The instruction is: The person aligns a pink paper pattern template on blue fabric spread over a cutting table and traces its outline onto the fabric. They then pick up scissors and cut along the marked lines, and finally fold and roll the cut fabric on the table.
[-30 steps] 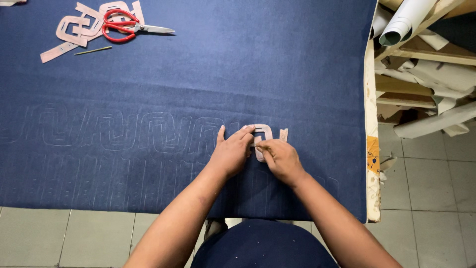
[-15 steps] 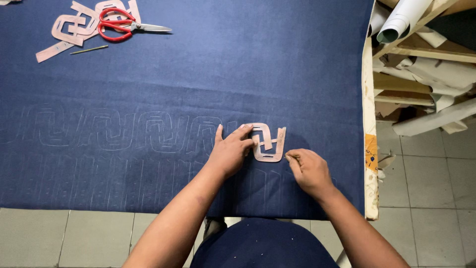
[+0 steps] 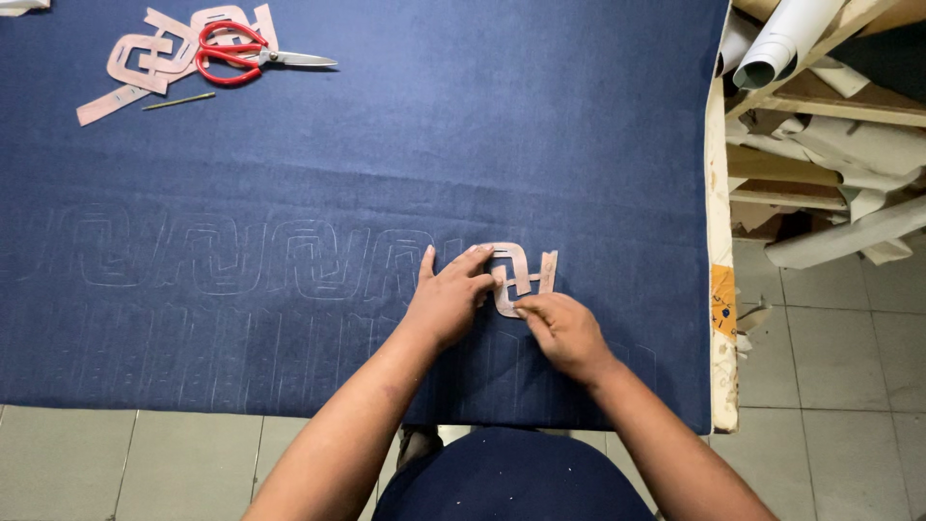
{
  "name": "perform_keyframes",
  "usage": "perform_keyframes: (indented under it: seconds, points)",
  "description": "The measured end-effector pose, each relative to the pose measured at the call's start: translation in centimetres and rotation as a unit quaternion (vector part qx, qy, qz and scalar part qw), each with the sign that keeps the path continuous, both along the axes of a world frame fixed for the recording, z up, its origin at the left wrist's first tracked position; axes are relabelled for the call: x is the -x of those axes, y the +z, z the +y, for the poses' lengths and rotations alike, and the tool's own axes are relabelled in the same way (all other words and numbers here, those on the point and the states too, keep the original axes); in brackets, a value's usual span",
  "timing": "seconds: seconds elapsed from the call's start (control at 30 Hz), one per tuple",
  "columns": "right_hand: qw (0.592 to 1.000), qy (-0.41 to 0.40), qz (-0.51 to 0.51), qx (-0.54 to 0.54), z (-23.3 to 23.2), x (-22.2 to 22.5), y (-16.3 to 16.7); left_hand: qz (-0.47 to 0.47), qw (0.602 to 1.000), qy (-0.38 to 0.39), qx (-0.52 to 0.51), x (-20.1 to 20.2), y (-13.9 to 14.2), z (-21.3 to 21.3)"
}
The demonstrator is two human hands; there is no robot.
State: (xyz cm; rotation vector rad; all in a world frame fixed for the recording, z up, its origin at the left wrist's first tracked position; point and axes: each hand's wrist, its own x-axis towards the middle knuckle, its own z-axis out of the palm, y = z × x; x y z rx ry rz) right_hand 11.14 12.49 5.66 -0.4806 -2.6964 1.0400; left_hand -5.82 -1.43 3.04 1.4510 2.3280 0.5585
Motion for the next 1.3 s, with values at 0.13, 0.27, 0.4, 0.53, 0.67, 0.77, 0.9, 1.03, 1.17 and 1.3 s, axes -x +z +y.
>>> perform_keyframes:
  seconds: [0.13, 0.27, 0.4, 0.53, 0.67, 0.77, 0.9, 1.03, 1.17, 1.3]
  points:
    - [0.996, -0.048, -0.017, -0.077, 0.7, -0.2, 0.8, 0.004, 1.0, 0.002, 0.002, -0.1, 0.3, 0.1]
    - [0.991, -0.115, -0.041, 0.056, 1.4, 1.0, 0.8, 0.016, 0.999, 0.008, 0.031, -0.2, 0.9, 0.1]
    - [0.979, -0.13, 0.015, 0.155, 2.6, 4.3, -0.6, 0.012, 0.998, 0.026, 0.059, -0.3, 1.6, 0.2]
    - [0.981, -0.142, -0.012, 0.135, 3.7, 5.7, -1.7, 0.009, 0.998, 0.026, 0.052, -0.3, 1.7, 0.0]
    - [0.995, -0.092, 0.03, -0.022, 3.3, 6.6, -1.8, 0.006, 0.998, 0.03, 0.052, -0.2, 1.2, 0.1]
    - [0.998, -0.05, 0.036, -0.027, 2.3, 7.7, -1.7, 0.008, 0.998, 0.03, 0.047, -0.2, 0.9, 0.1]
    - [0.986, -0.122, -0.094, 0.071, 2.8, 8.2, -1.4, 0.007, 0.997, 0.032, 0.065, -0.2, 0.9, 0.1]
    - [0.994, -0.107, 0.004, -0.03, 4.2, 7.8, -2.3, 0.005, 0.998, 0.038, 0.041, -0.4, 0.7, 0.0]
    - [0.992, -0.033, 0.121, -0.021, 3.5, 8.8, -3.4, -0.007, 0.998, 0.046, 0.034, 0.1, 0.2, -0.3]
    - [0.992, -0.075, -0.078, -0.063, 1.7, 9.4, -2.4, -0.067, 0.994, 0.077, -0.033, 0.5, -0.4, -0.9]
